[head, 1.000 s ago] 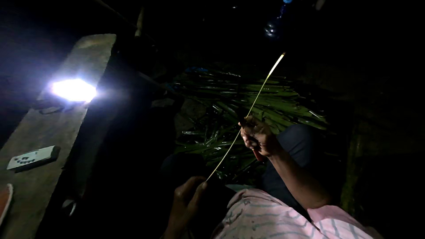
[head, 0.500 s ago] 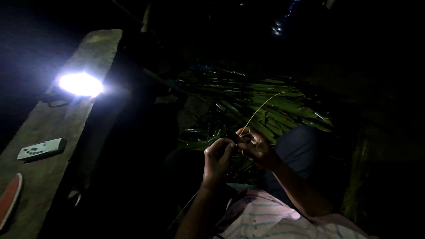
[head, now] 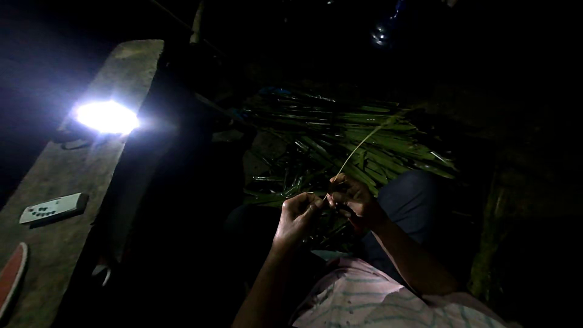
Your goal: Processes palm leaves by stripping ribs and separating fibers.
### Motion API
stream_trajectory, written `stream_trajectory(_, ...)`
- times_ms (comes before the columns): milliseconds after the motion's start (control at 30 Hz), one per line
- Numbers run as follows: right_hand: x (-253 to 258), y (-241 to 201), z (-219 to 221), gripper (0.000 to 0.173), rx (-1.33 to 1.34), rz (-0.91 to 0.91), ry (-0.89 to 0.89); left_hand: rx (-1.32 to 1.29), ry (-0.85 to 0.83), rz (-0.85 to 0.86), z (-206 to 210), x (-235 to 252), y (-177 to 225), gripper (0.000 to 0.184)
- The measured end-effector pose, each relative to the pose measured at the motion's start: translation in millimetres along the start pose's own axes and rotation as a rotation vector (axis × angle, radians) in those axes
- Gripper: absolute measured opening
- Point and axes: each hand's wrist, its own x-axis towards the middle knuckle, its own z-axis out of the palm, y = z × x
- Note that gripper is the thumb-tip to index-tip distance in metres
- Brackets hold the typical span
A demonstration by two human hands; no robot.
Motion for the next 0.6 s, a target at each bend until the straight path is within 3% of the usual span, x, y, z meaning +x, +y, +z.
stream_trajectory(367, 7.4, -15.2, -26.9, 0.016, 0.091, -0.047, 0.132, 0.127, 0.019, 0.125, 0.6, -8.6, -5.7, 0.007)
stream_trajectory(600, 13.5, -32.9, -53.6, 0.013, 0.101, -0.113, 0.217, 0.219, 0.039, 0.12, -10.7, -18.7, -6.4, 0.008)
